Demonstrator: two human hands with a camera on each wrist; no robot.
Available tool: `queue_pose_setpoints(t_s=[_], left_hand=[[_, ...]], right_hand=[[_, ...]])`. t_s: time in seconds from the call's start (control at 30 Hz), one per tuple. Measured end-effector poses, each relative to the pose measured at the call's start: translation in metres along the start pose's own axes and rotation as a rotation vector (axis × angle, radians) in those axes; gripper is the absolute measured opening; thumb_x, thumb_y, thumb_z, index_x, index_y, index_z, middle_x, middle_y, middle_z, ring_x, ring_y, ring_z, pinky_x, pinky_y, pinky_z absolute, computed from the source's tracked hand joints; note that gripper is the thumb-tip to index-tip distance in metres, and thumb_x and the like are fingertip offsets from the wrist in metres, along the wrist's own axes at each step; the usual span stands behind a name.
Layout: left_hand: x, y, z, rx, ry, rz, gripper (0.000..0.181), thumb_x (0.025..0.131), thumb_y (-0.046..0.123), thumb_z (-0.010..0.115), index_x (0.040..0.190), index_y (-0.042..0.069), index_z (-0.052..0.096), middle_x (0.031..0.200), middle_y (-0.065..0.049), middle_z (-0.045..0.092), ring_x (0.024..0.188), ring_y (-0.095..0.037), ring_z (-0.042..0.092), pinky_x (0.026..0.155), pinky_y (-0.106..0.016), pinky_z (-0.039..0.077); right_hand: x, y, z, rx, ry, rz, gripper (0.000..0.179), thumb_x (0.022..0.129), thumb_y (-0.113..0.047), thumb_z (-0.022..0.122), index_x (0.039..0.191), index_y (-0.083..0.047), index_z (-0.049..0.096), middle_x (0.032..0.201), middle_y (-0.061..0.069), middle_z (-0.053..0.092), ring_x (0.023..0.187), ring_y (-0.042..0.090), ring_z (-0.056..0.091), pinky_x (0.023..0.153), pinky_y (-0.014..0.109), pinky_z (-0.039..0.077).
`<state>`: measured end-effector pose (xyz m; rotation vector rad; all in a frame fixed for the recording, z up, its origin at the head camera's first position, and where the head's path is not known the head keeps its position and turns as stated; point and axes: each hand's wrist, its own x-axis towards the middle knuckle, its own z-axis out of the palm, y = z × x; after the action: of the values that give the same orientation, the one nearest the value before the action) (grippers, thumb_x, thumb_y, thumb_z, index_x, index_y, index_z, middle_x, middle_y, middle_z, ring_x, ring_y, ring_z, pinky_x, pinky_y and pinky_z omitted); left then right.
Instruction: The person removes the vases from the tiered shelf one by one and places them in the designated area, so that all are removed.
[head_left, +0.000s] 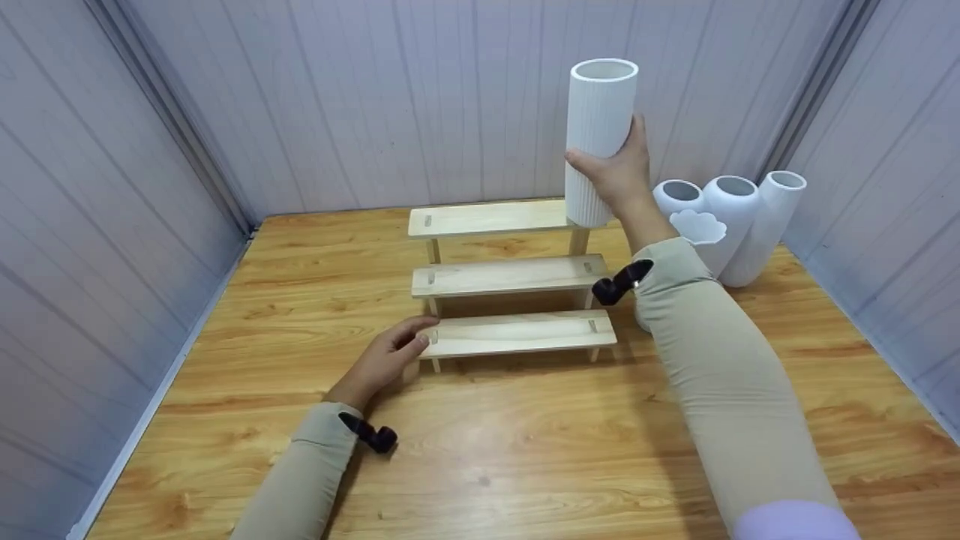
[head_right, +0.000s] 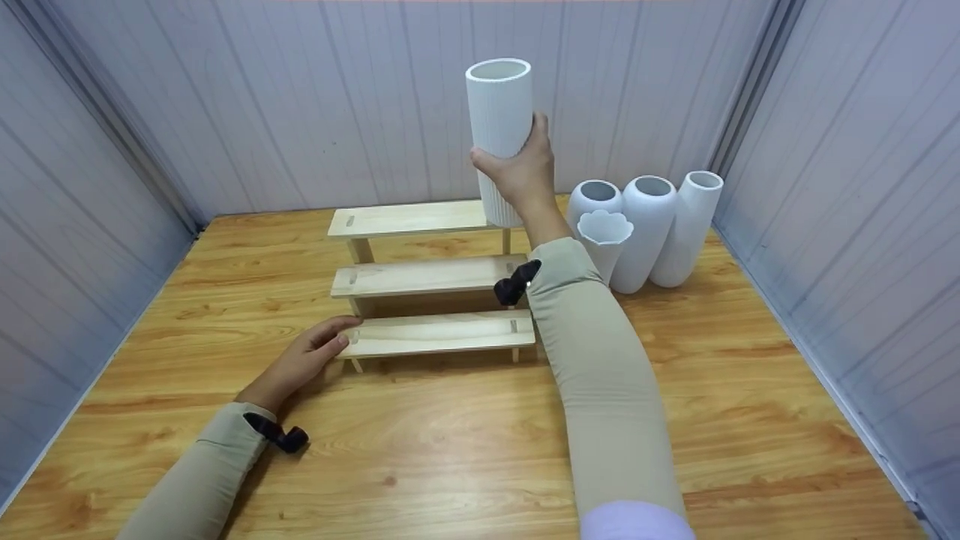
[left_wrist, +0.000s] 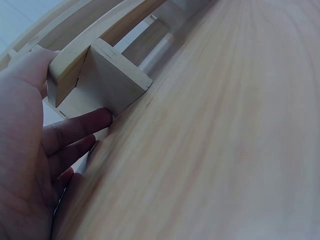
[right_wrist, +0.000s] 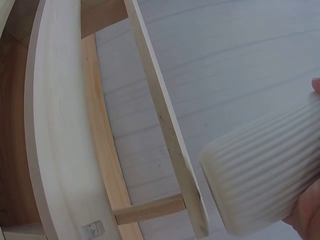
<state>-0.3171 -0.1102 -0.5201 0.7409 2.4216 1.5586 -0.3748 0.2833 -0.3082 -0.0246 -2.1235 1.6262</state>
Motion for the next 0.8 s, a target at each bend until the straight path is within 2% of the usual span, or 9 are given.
queue_pose_setpoints(t_s=[0.13,0.23,0.37,0.6,0.8], left_hand=[[-0.001,-0.001,0.003,0.017,0.004,0.017,0.039,0.106,0.018,0.055,0.144,0.009,0.056,0.15,-0.011,0.051,0.138,-0.032,0.044,0.113,-0.052,0.033],[-0.001,-0.001,0.003,0.032,0.013,0.031,0.039,0.105,0.016,0.056,0.143,0.007,0.056,0.149,-0.011,0.052,0.139,-0.032,0.044,0.114,-0.052,0.032],[-0.002,0.0,0.002,0.032,0.02,0.039,0.037,0.104,0.02,0.058,0.141,0.013,0.059,0.146,-0.007,0.055,0.137,-0.029,0.046,0.114,-0.05,0.033],[-0.005,0.001,0.002,0.043,-0.006,0.05,0.039,0.104,0.032,0.058,0.142,0.022,0.059,0.147,0.0,0.055,0.14,-0.024,0.044,0.114,-0.047,0.033],[-0.005,0.0,0.003,0.062,-0.008,0.024,0.038,0.104,0.036,0.058,0.141,0.028,0.059,0.147,0.005,0.055,0.139,-0.02,0.044,0.114,-0.043,0.033]], right_hand=[[-0.004,-0.003,-0.01,0.031,0.01,0.009,0.097,0.078,-0.023,0.088,0.154,-0.02,0.027,0.144,0.005,0.046,0.128,0.022,0.05,0.107,0.044,0.043],[-0.006,-0.007,-0.018,0.038,0.019,-0.005,0.096,0.078,-0.021,0.088,0.153,-0.019,0.028,0.143,0.005,0.047,0.128,0.023,0.051,0.106,0.044,0.044],[-0.009,-0.016,-0.027,0.035,0.033,-0.013,0.096,0.078,-0.021,0.087,0.154,-0.018,0.027,0.143,0.005,0.047,0.129,0.023,0.051,0.106,0.044,0.044],[-0.016,-0.028,-0.046,0.041,0.044,0.019,0.096,0.081,-0.023,0.085,0.155,-0.022,0.025,0.146,0.004,0.045,0.132,0.024,0.048,0.109,0.046,0.04],[-0.022,-0.032,-0.063,0.021,0.065,0.028,0.096,0.081,-0.023,0.086,0.155,-0.023,0.025,0.147,0.004,0.044,0.133,0.024,0.048,0.11,0.047,0.04]])
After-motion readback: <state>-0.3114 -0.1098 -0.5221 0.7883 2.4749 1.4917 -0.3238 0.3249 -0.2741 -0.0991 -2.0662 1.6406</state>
